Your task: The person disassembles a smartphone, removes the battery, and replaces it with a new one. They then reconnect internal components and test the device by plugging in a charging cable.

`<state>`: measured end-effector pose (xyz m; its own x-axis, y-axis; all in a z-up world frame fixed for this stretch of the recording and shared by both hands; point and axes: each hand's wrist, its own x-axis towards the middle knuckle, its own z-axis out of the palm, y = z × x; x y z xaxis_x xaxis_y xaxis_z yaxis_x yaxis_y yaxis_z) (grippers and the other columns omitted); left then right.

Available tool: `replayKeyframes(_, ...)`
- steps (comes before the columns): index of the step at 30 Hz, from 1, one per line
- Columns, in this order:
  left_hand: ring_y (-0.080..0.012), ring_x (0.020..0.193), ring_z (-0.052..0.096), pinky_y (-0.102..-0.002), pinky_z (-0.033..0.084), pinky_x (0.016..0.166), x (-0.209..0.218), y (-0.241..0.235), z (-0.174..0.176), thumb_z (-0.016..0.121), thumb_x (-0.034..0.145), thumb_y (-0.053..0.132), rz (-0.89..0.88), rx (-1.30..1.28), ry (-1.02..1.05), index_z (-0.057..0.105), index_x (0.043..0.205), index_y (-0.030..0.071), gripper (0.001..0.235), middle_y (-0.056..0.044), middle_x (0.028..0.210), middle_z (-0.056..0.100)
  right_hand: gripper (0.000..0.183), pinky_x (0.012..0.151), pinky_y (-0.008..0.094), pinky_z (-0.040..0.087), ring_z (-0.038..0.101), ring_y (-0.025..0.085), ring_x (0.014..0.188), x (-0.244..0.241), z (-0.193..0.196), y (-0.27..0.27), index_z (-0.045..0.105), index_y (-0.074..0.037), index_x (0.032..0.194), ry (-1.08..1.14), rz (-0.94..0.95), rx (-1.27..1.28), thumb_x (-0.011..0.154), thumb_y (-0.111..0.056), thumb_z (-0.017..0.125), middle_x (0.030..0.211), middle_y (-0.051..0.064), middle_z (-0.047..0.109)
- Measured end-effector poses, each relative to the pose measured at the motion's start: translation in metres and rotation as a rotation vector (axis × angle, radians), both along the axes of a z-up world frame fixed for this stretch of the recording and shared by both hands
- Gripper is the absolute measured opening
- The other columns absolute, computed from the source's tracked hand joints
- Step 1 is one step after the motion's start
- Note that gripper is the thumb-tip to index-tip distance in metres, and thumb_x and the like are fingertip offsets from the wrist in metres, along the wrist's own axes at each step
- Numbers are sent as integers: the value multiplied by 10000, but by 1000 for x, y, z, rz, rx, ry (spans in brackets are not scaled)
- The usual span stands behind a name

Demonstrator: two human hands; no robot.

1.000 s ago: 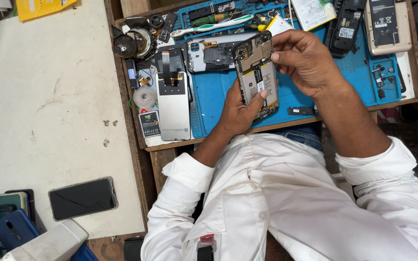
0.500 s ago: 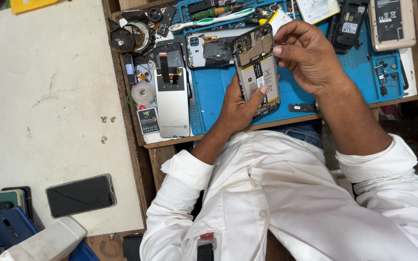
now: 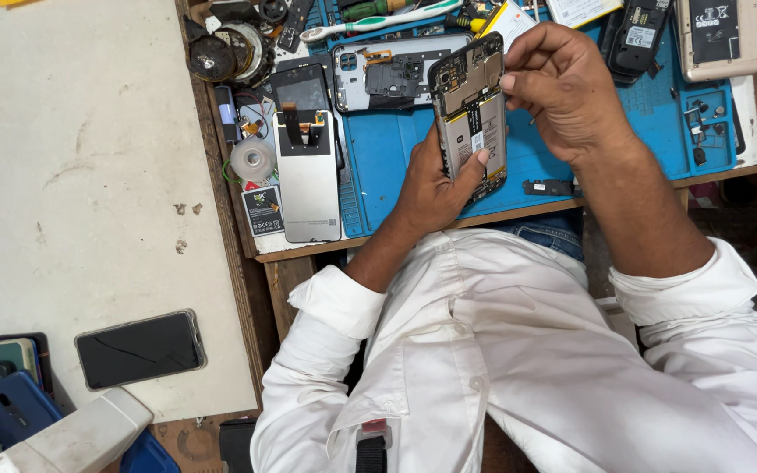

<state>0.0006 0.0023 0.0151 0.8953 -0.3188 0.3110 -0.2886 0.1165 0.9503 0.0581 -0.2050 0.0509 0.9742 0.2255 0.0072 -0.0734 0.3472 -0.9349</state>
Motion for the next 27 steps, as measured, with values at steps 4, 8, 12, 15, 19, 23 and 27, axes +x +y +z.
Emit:
replayKeyframes(4,-288,1150,744,-410,619,1004,0,0,-1,600,1048,95,-25,-26,-10,388,1473,-51,497,-210,1258,703,229,769,211,593,692,90,852,1,-3,0,698,8,1168,-18,-20,-66,951,70,738,1049,73,726)
replayKeyframes(8,-289,1136,744,-412,618,991,-1,0,-2,599,1043,87,-21,-8,-8,387,1476,-55,503,-213,1255,704,215,790,221,587,692,94,912,0,-5,0,708,32,1183,-84,-26,-146,971,66,724,1095,86,732)
replayKeyframes(12,-271,1140,749,-404,621,1002,0,0,-4,606,1049,95,-16,-1,-7,399,1462,-39,480,-198,1251,711,198,790,228,590,691,97,925,0,-4,0,709,23,1175,-110,-20,-171,980,50,721,1101,84,731)
replayKeyframes(15,-247,1139,740,-390,617,1002,0,0,-8,618,1061,144,-16,-56,20,439,1437,-28,451,-178,1254,715,197,778,227,587,689,101,914,0,0,3,706,22,1169,-99,-9,-180,975,55,721,1092,84,728)
replayKeyframes(19,-190,1075,702,-350,599,947,5,-1,-13,611,1093,264,-39,-310,188,549,1353,-27,395,-131,1196,712,189,741,237,602,691,103,882,-6,2,10,700,26,1151,-113,1,-259,966,65,714,1041,83,718)
replayKeyframes(23,-116,824,668,-287,564,734,8,1,-14,533,1136,342,81,-322,303,681,1184,-33,406,-77,957,731,237,827,230,600,682,96,938,-12,1,18,697,43,1183,-131,3,-283,954,92,731,1059,77,706)
replayKeyframes(27,-75,820,640,-259,541,715,4,3,-9,511,1135,369,152,-193,188,670,1170,-13,415,-44,919,709,237,813,229,596,672,94,947,-11,-2,18,699,43,1200,-155,3,-322,969,86,734,1067,70,699)
